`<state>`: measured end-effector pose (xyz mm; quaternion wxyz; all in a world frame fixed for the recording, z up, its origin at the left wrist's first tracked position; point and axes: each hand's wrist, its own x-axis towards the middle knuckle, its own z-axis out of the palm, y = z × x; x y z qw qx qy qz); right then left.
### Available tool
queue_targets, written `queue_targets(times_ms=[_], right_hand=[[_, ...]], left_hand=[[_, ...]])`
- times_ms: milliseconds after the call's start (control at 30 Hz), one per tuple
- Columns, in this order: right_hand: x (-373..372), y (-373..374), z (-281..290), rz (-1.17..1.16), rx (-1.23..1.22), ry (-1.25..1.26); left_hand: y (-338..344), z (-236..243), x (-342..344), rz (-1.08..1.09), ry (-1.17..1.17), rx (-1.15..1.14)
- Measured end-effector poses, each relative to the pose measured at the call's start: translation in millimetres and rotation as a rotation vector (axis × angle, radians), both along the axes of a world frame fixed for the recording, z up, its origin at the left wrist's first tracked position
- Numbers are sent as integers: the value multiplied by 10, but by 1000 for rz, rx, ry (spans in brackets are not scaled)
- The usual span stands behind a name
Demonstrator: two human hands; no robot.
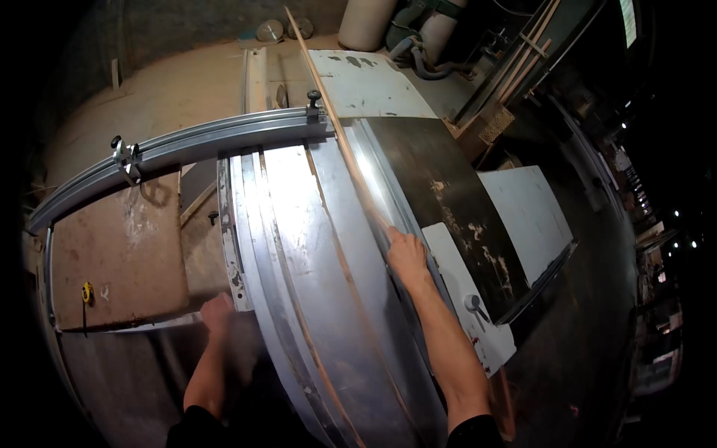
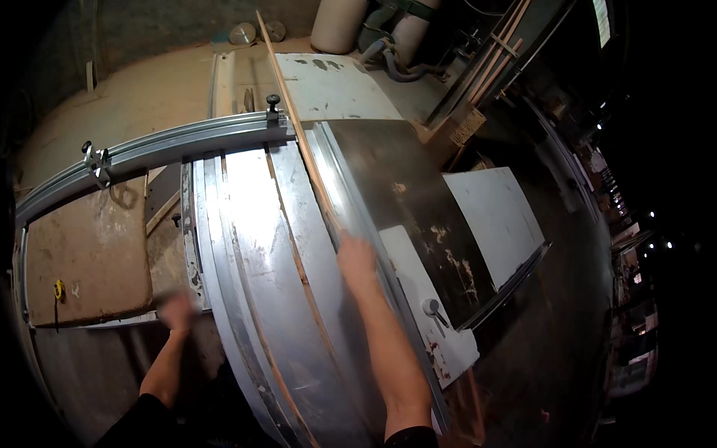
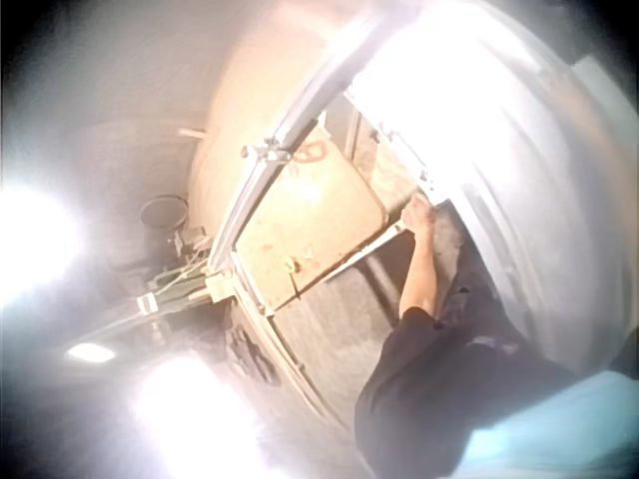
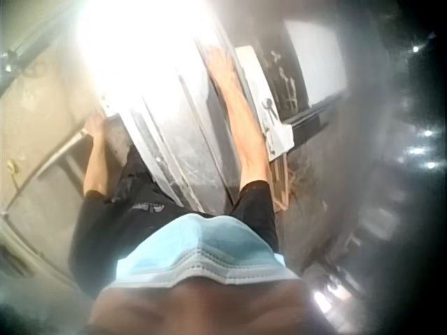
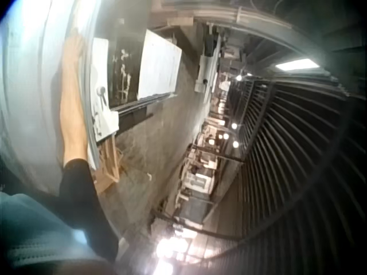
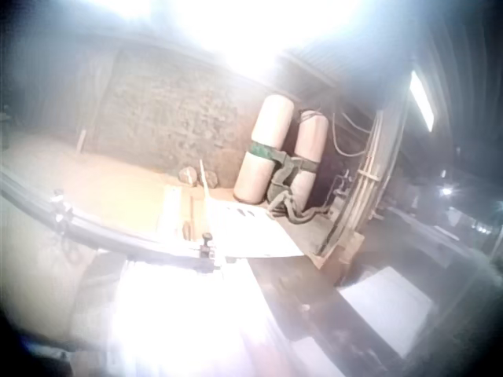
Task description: The person feeds long wooden strips through a table saw one at a time, guiding them with both hands. After each cut, the person removes the finished piece and places it on a nearby pile. The process is repeated for multiple strips.
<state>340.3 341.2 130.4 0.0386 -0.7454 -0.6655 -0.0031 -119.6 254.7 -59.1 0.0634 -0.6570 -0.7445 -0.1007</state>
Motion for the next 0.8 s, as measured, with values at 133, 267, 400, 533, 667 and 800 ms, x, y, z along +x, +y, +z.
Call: queue_targets(times_ms=[133,267,400,533,667,800], right_hand=[[-86,475,151,30,-26,86],[-51,1049,185,46,-41,50],[-336,1644,419,22,-156,-31],[-428,2099,364,43,-133,-65],[-642,2313,475,35,-159,-86],[-748,2375,549,-13,-184,-114]], left_hand=[[19,-108,-103,-25,-23,34],[105,321,47,-5,-191,-132],[137,383,51,19,-231,-172],[158,331,-8,-2,-319,-142],[196,412,-41,-17,-339,-138],[222,384,-75,-31,-322,-234]])
